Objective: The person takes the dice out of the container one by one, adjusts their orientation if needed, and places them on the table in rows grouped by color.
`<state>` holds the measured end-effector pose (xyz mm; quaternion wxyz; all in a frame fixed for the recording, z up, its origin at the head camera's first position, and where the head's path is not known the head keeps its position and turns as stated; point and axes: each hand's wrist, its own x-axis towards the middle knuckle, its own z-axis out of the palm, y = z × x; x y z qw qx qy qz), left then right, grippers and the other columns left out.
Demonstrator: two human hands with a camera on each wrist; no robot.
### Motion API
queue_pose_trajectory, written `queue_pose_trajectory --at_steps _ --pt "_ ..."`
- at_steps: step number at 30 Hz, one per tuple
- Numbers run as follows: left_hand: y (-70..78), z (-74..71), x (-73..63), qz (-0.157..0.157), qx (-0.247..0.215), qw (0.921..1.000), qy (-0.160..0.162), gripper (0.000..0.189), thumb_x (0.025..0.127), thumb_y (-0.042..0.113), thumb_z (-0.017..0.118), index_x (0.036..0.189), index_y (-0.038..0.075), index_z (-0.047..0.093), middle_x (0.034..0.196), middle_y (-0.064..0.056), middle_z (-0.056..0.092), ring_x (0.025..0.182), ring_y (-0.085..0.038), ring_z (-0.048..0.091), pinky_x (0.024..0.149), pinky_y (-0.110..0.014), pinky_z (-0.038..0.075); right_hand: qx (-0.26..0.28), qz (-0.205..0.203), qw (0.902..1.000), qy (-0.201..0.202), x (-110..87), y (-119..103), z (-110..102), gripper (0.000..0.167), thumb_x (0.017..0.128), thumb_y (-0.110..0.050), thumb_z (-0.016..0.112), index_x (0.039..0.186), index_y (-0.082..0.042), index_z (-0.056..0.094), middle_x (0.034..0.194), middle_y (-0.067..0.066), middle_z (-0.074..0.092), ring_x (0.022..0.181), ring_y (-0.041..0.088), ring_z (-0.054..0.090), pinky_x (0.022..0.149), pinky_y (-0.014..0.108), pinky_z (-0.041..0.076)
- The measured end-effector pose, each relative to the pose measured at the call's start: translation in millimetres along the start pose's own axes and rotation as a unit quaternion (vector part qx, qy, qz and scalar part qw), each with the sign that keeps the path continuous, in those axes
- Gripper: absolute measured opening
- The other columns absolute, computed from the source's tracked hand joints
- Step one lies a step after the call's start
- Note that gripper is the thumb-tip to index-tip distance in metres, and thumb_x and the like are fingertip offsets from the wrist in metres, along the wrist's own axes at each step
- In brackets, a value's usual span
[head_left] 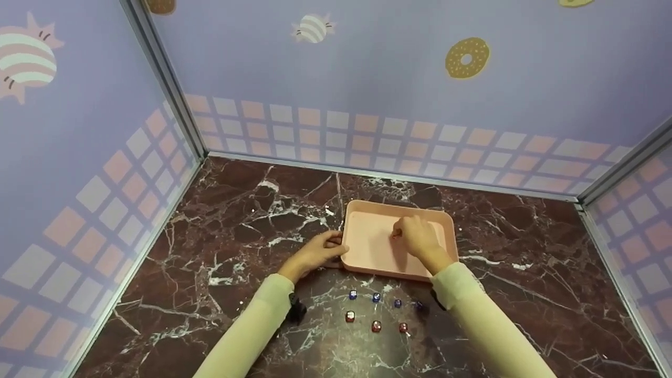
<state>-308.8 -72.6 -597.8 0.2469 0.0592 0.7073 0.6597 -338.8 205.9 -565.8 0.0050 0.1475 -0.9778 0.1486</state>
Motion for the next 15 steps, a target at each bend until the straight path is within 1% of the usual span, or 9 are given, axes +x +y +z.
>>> queue_pose_trajectory --at_steps 3,6,9,12,15 --pt "-0.6 1.3 1.1 -0.003 -0.006 1.0 -0.005 0.056 0.104 0.01 0.068 0.152 -0.009 0.045 0.134 -0.025 0.056 0.113 -0.031 0.064 0.093 -0.042 0.067 -0.003 0.003 1.0 -0.002 -6.7 1 0 0.013 0.085 -0.003 0.081 0.081 -0.015 0.083 0.091 0.006 0.078 0.083 0.03 0.071 0.068 0.052 0.063" --pt "-1.9 1.1 3.0 -0.004 -0.015 0.9998 -0.013 0.056 0.104 0.009 0.067 0.152 -0.009 0.044 0.134 -0.025 0.054 0.114 -0.032 0.063 0.094 -0.044 0.066 -0.012 0.0 0.9999 0.002 -13.7 1 0 0.015 0.084 0.0 0.08 0.079 -0.014 0.082 0.089 0.006 0.077 0.081 0.031 0.07 0.067 0.052 0.062" --pt "-3.9 0.4 3.6 -0.006 -0.023 0.9996 -0.013 0.056 0.105 0.009 0.067 0.152 -0.009 0.044 0.134 -0.025 0.053 0.114 -0.032 0.062 0.094 -0.045 0.066 -0.023 -0.018 0.9995 0.006 -21.1 -1 0 0.018 0.079 0.003 0.078 0.074 -0.014 0.079 0.081 0.005 0.074 0.073 0.031 0.067 0.061 0.051 0.059" --pt "-4.3 -0.5 3.2 -0.009 -0.022 0.9997 -0.012 0.055 0.104 0.008 0.067 0.152 -0.01 0.044 0.134 -0.025 0.053 0.114 -0.031 0.062 0.095 -0.045 0.066 -0.023 -0.037 0.999 0.001 -28.8 -3 -1 0.02 0.076 0.005 0.076 0.068 -0.013 0.074 0.074 0.003 0.069 0.066 0.029 0.06 0.057 0.049 0.056" --pt "-3.2 -1.5 3.6 -0.005 -0.018 0.9998 -0.012 0.055 0.105 0.009 0.066 0.152 -0.01 0.044 0.134 -0.025 0.053 0.114 -0.031 0.062 0.095 -0.045 0.066 -0.007 -0.045 0.9989 -0.001 -35.6 -2 -3 0.02 0.075 0.005 0.078 0.066 -0.012 0.072 0.072 0.001 0.068 0.066 0.028 0.059 0.058 0.05 0.056"
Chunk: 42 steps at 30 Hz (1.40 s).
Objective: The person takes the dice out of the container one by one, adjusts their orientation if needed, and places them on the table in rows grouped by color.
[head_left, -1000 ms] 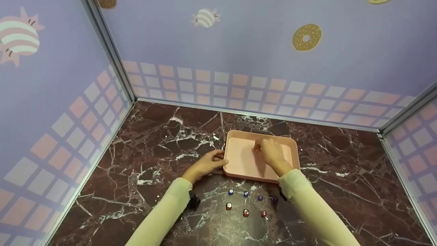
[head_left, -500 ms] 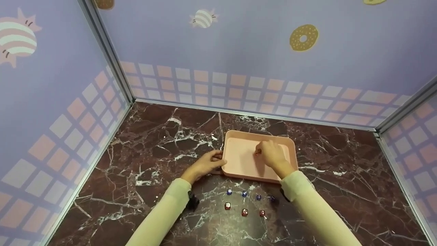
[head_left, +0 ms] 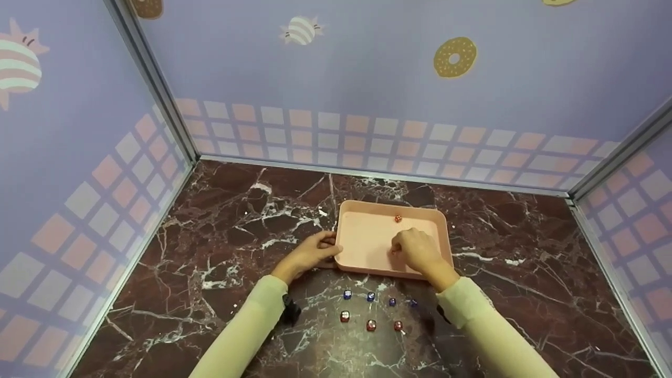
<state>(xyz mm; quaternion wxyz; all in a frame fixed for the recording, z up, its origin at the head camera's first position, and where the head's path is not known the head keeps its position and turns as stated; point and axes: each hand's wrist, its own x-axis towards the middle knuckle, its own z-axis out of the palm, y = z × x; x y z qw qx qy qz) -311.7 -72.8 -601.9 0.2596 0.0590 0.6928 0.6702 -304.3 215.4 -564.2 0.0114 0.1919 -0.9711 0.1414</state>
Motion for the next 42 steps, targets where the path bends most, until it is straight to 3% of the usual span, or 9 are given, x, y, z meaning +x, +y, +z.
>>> queue_pose_trajectory --at_steps 7,12,15,20,24,29,34,42 --pt "1.1 -0.1 -0.4 -0.003 0.002 1.0 -0.004 0.056 0.105 0.01 0.065 0.152 -0.01 0.043 0.134 -0.026 0.053 0.116 -0.033 0.062 0.096 -0.047 0.066 0.093 -0.025 0.9952 0.016 -19.7 11 -7 0.012 0.078 0.004 0.081 0.08 -0.008 0.081 0.082 0.004 0.078 0.08 0.029 0.072 0.072 0.051 0.062" --pt "1.4 1.2 -0.2 -0.005 0.006 1.0 -0.005 0.056 0.106 0.01 0.064 0.153 -0.01 0.042 0.137 -0.026 0.052 0.119 -0.034 0.061 0.096 -0.047 0.066 0.15 -0.018 0.9869 0.055 -41.0 17 -27 0.008 0.088 -0.001 0.08 0.093 -0.007 0.079 0.089 0.002 0.078 0.065 0.012 0.062 0.058 0.031 0.055" --pt "3.1 -0.1 -1.2 -0.002 0.007 1.0 0.001 0.057 0.105 0.01 0.065 0.154 -0.009 0.042 0.138 -0.026 0.052 0.12 -0.034 0.06 0.096 -0.046 0.066 0.146 -0.044 0.9879 0.028 -59.3 13 -44 0.009 0.089 -0.005 0.081 0.096 -0.01 0.078 0.09 -0.002 0.077 0.064 0.007 0.058 0.056 0.026 0.054" --pt "4.1 0.5 -0.9 0.0 0.007 0.9999 -0.01 0.057 0.106 0.011 0.065 0.153 -0.01 0.042 0.137 -0.027 0.052 0.119 -0.035 0.061 0.096 -0.047 0.065 0.149 -0.099 0.9814 -0.07 -104.5 7 -58 0.022 0.082 0.006 0.077 0.093 -0.014 0.079 0.089 -0.006 0.075 0.073 0.007 0.064 0.065 0.026 0.062" --pt "3.9 0.6 -1.9 -0.005 0.007 0.9999 -0.011 0.057 0.106 0.011 0.066 0.153 -0.009 0.042 0.136 -0.027 0.053 0.118 -0.034 0.063 0.096 -0.047 0.065 0.141 -0.106 0.9789 -0.103 -131.0 2 -52 0.027 0.08 0.005 0.077 0.1 -0.013 0.081 0.087 -0.008 0.074 0.07 0.004 0.062 0.061 0.024 0.059" --pt "3.4 1.0 -2.1 -0.003 0.003 0.9999 -0.01 0.057 0.105 0.01 0.066 0.153 -0.01 0.042 0.137 -0.028 0.053 0.119 -0.036 0.062 0.097 -0.047 0.065 0.118 -0.121 0.984 -0.056 -147.5 0 -36 0.024 0.079 0.004 0.08 0.098 -0.011 0.081 0.086 -0.006 0.07 0.071 0.007 0.061 0.061 0.028 0.06" --pt "4.2 0.6 -2.0 -0.005 0.001 1.0 -0.001 0.056 0.105 0.009 0.067 0.152 -0.009 0.044 0.136 -0.027 0.054 0.118 -0.034 0.061 0.096 -0.045 0.065 0.116 -0.137 0.9833 -0.031 -153.7 1 -18 0.022 0.077 0.002 0.082 0.095 -0.01 0.078 0.089 -0.003 0.069 0.074 0.01 0.064 0.064 0.031 0.063" --pt "2.1 3.1 -1.4 -0.007 -0.006 0.9999 -0.004 0.056 0.105 0.009 0.066 0.152 -0.01 0.043 0.134 -0.027 0.054 0.117 -0.033 0.061 0.096 -0.046 0.065 0.124 -0.123 0.9839 -0.037 -155.4 1 -6 0.021 0.08 -0.001 0.083 0.096 -0.012 0.078 0.092 -0.004 0.072 0.08 0.015 0.069 0.071 0.038 0.066"
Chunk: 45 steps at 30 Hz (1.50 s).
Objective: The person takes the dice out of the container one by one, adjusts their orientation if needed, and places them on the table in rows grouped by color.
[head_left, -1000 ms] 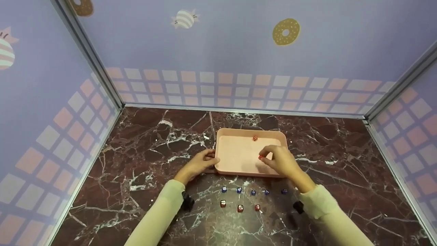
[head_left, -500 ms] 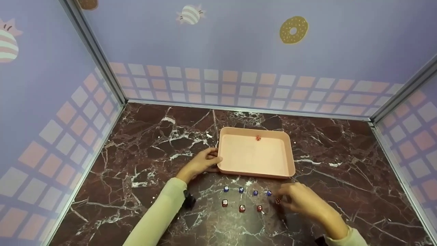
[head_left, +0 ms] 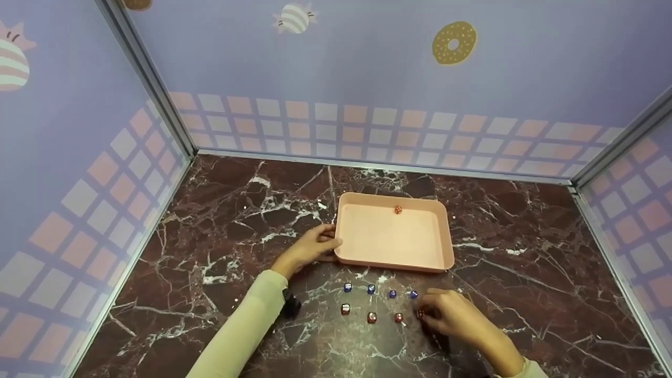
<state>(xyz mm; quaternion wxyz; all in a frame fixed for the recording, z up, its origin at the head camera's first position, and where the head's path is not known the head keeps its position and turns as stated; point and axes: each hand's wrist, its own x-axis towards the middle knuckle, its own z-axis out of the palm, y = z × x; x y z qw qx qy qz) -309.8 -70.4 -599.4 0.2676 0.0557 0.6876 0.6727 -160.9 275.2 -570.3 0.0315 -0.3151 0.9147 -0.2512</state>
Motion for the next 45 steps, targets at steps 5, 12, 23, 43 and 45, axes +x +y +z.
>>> queue_pose_trajectory --at_steps 5,12,23,43,45 --pt "0.5 -0.2 -0.4 0.001 0.003 1.0 -0.001 0.056 0.105 0.009 0.065 0.153 -0.01 0.042 0.135 -0.027 0.054 0.12 -0.035 0.06 0.096 -0.046 0.065 0.005 0.006 0.9999 -0.01 1.3 0 4 0.022 0.079 0.0 0.083 0.097 -0.011 0.077 0.093 -0.003 0.07 0.08 0.014 0.067 0.071 0.037 0.065" --pt "-0.5 -3.9 -2.1 -0.008 0.015 0.9999 0.003 0.059 0.105 0.013 0.066 0.154 -0.007 0.042 0.138 -0.026 0.053 0.12 -0.034 0.061 0.097 -0.045 0.065 0.013 0.021 0.999 -0.037 4.8 -2 0 0.022 0.082 -0.008 0.085 0.103 -0.012 0.079 0.094 -0.004 0.067 0.077 0.008 0.062 0.064 0.03 0.061" --pt "0.3 -5.4 -4.8 0.005 0.012 0.9999 0.004 0.056 0.104 0.011 0.067 0.151 -0.009 0.045 0.133 -0.026 0.056 0.116 -0.032 0.063 0.094 -0.046 0.066 0.01 0.025 0.9993 0.025 15.7 -9 -11 0.009 0.093 -0.022 0.082 0.097 -0.015 0.077 0.083 -0.011 0.069 0.066 0.008 0.061 0.054 0.024 0.053" --pt "2.4 -2.4 -5.7 0.007 0.005 0.9999 0.013 0.055 0.105 0.011 0.067 0.15 -0.01 0.045 0.133 -0.026 0.055 0.115 -0.033 0.063 0.094 -0.045 0.066 0.065 0.073 0.9815 0.165 114.0 24 -29 0.025 0.093 -0.004 0.078 0.118 -0.001 0.075 0.103 0.014 0.072 0.059 0.008 0.055 0.055 0.024 0.053" --pt "-0.5 -1.7 -5.7 0.008 0.004 0.9999 0.012 0.054 0.105 0.011 0.066 0.15 -0.01 0.045 0.133 -0.026 0.055 0.115 -0.032 0.063 0.094 -0.045 0.066 0.061 0.072 0.9808 0.17 122.8 31 -28 0.026 0.091 -0.001 0.078 0.117 0.002 0.075 0.103 0.018 0.073 0.056 0.011 0.056 0.054 0.024 0.053"
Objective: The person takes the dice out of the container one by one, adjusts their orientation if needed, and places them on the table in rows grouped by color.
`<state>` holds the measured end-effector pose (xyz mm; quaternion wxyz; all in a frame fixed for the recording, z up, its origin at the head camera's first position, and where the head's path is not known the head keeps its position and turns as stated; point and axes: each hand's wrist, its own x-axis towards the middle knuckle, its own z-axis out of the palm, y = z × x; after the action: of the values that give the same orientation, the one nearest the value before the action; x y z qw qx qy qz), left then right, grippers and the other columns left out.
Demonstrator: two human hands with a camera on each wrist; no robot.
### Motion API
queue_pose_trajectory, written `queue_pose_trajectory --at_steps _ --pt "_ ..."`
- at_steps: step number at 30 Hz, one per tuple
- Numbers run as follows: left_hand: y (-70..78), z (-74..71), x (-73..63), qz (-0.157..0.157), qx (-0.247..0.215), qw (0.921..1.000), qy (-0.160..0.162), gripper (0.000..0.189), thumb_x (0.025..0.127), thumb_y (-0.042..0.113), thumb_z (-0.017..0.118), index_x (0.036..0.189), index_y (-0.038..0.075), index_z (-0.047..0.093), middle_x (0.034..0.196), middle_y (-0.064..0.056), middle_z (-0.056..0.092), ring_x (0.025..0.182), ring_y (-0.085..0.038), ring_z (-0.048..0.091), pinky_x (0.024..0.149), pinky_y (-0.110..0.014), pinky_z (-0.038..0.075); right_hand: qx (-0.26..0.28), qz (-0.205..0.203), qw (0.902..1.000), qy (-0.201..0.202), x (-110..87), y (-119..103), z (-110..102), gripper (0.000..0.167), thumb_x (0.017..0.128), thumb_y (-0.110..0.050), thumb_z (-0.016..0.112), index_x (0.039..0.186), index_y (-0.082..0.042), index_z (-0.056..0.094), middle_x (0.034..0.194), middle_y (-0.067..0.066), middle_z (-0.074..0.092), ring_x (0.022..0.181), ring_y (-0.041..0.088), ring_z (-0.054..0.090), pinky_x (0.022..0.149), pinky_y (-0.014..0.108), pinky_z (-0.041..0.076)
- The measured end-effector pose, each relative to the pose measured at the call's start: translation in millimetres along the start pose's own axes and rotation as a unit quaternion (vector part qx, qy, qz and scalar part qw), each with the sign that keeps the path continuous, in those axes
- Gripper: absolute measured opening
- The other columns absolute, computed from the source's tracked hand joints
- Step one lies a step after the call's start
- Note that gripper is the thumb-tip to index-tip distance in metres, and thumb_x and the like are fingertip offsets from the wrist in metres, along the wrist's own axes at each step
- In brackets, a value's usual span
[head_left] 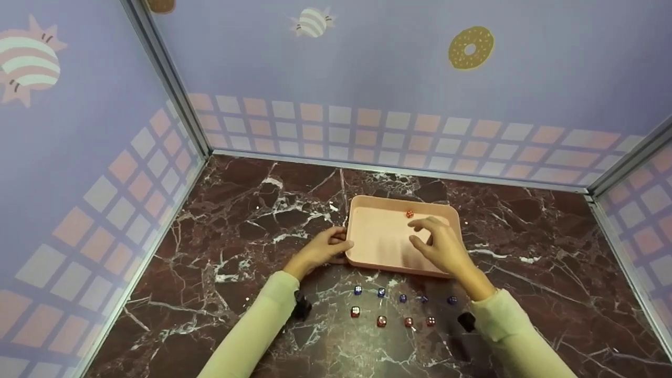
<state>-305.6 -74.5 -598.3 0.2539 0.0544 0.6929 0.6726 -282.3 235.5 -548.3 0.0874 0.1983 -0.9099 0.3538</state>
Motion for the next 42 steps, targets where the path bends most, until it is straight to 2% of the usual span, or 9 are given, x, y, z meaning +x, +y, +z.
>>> queue_pose_trajectory --at_steps 2,5,9,16,22,28,33,37,42 --pt "-1.6 1.2 0.2 -0.002 0.002 1.0 0.002 0.054 0.105 0.011 0.067 0.15 -0.01 0.046 0.133 -0.026 0.055 0.115 -0.032 0.062 0.094 -0.044 0.066 -0.003 0.001 1.0 0.0 7.8 7 2 0.026 0.09 0.001 0.077 0.116 0.004 0.075 0.104 0.021 0.074 0.059 0.018 0.062 0.054 0.029 0.057" --pt "-2.8 1.0 -1.1 -0.005 0.008 0.9999 0.01 0.053 0.105 0.011 0.067 0.149 -0.01 0.047 0.134 -0.026 0.055 0.116 -0.032 0.062 0.093 -0.044 0.067 -0.003 0.003 0.9999 -0.013 18.8 15 5 0.028 0.09 0.002 0.076 0.117 0.008 0.074 0.111 0.025 0.075 0.08 0.035 0.071 0.071 0.048 0.065" --pt "-1.7 1.1 -0.6 0.004 0.019 0.9998 0.009 0.055 0.104 0.013 0.068 0.149 -0.01 0.046 0.136 -0.026 0.055 0.118 -0.033 0.061 0.094 -0.043 0.066 -0.025 0.028 0.9986 -0.037 30.7 23 8 0.028 0.091 0.0 0.074 0.118 0.009 0.073 0.118 0.027 0.073 0.104 0.047 0.068 0.094 0.064 0.058" --pt "-1.0 3.7 0.5 0.0 0.016 0.9999 0.002 0.055 0.105 0.013 0.068 0.15 -0.009 0.046 0.135 -0.026 0.056 0.117 -0.032 0.062 0.094 -0.044 0.066 -0.114 0.111 0.9844 -0.076 43.0 25 13 0.023 0.098 -0.013 0.07 0.118 -0.002 0.074 0.131 0.023 0.068 0.097 0.043 0.07 0.08 0.06 0.061" --pt "-1.1 1.6 1.6 0.007 0.025 0.9997 0.002 0.056 0.105 0.015 0.068 0.15 -0.009 0.046 0.135 -0.026 0.056 0.119 -0.035 0.062 0.094 -0.045 0.066 -0.138 0.112 0.982 -0.064 49.3 31 19 0.025 0.098 -0.012 0.069 0.12 -0.003 0.075 0.142 0.026 0.061 0.107 0.048 0.069 0.076 0.061 0.062" --pt "0.4 1.7 2.6 0.005 0.029 0.9996 0.003 0.057 0.105 0.015 0.068 0.151 -0.008 0.046 0.137 -0.025 0.056 0.119 -0.032 0.062 0.093 -0.044 0.066 -0.166 0.111 0.978 -0.06 51.7 37 25 0.026 0.093 -0.003 0.069 0.117 -0.008 0.076 0.124 0.017 0.067 0.094 0.045 0.069 0.069 0.062 0.062" --pt "1.8 2.6 3.0 0.002 0.023 0.9997 0.0 0.058 0.105 0.015 0.068 0.153 -0.007 0.044 0.136 -0.025 0.055 0.119 -0.032 0.061 0.093 -0.045 0.067 -0.196 0.126 0.9709 -0.056 53.7 38 26 0.015 0.093 -0.002 0.075 0.104 -0.011 0.079 0.114 0.011 0.073 0.092 0.041 0.071 0.071 0.06 0.063" --pt "2.1 2.0 3.3 0.0 0.024 0.9997 0.003 0.059 0.104 0.015 0.069 0.153 -0.006 0.044 0.138 -0.024 0.055 0.119 -0.032 0.061 0.093 -0.044 0.067 -0.19 0.124 0.973 -0.042 54.1 38 25 0.01 0.09 -0.001 0.078 0.093 -0.01 0.08 0.1 0.01 0.078 0.087 0.039 0.072 0.071 0.059 0.063" --pt "-0.6 0.3 3.6 -0.001 0.025 0.9997 0.0 0.057 0.105 0.015 0.068 0.152 -0.007 0.045 0.136 -0.025 0.056 0.118 -0.032 0.062 0.093 -0.044 0.067 -0.176 0.119 0.9761 -0.046 48.8 38 23 0.007 0.087 -0.001 0.081 0.088 -0.008 0.082 0.095 0.011 0.079 0.087 0.042 0.073 0.075 0.06 0.064"
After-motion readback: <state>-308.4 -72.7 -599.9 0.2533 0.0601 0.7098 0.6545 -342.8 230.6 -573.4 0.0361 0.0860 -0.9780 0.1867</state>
